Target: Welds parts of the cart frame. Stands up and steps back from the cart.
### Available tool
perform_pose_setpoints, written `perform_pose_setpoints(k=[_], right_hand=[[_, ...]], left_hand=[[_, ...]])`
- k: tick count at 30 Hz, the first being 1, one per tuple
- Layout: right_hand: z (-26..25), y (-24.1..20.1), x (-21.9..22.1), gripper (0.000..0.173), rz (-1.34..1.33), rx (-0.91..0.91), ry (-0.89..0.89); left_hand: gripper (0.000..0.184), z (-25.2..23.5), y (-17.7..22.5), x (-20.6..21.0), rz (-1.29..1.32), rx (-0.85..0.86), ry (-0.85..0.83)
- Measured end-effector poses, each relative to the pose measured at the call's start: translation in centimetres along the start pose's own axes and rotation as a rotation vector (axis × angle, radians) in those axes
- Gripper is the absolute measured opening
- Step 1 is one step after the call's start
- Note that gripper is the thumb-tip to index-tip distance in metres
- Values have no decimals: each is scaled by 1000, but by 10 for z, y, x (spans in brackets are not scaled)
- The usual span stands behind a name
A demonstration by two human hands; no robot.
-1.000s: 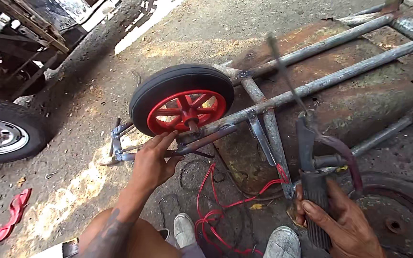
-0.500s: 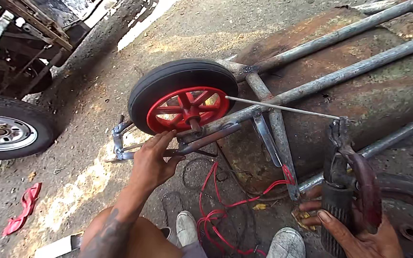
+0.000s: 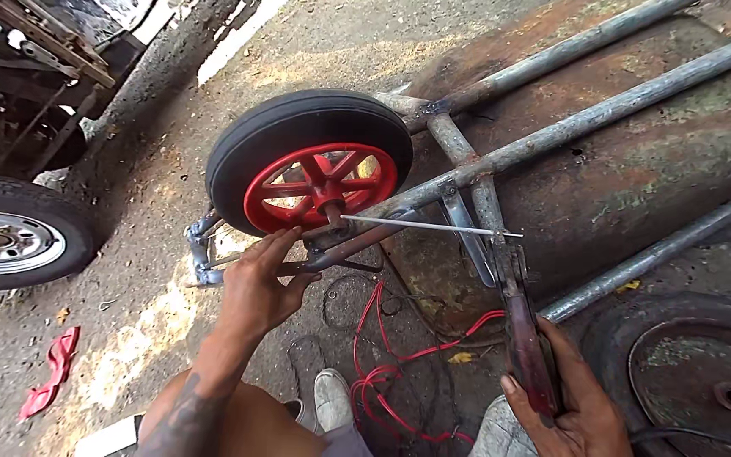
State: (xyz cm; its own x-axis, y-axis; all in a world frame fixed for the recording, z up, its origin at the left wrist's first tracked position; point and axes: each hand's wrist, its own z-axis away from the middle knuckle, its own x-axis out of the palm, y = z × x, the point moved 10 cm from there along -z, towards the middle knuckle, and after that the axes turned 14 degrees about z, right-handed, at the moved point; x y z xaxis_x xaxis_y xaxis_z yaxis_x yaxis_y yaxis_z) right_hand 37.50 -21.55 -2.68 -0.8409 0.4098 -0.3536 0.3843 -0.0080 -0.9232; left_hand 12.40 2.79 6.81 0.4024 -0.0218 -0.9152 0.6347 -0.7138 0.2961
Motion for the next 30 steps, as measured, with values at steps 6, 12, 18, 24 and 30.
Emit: perform_pose_setpoints(k=[6,12,18,24,30], right_hand=[[-2,-1,5,70,27,-22,0],[-3,2,6,71,31,1,0],[-4,2,5,72,-21,31,-15],[-2,7,7,73,-23,52,-41],[-4,5,6,73,-42,60,-52]], left_hand=[[65,0,-1,1,-13,-10,-17],[65,0,-1,1,-4,0,-7],[65,0,-1,0,-5,-2,1],[64,0,1,1,-15,3,-5],[65,0,-1,0,-6,-6,-1]])
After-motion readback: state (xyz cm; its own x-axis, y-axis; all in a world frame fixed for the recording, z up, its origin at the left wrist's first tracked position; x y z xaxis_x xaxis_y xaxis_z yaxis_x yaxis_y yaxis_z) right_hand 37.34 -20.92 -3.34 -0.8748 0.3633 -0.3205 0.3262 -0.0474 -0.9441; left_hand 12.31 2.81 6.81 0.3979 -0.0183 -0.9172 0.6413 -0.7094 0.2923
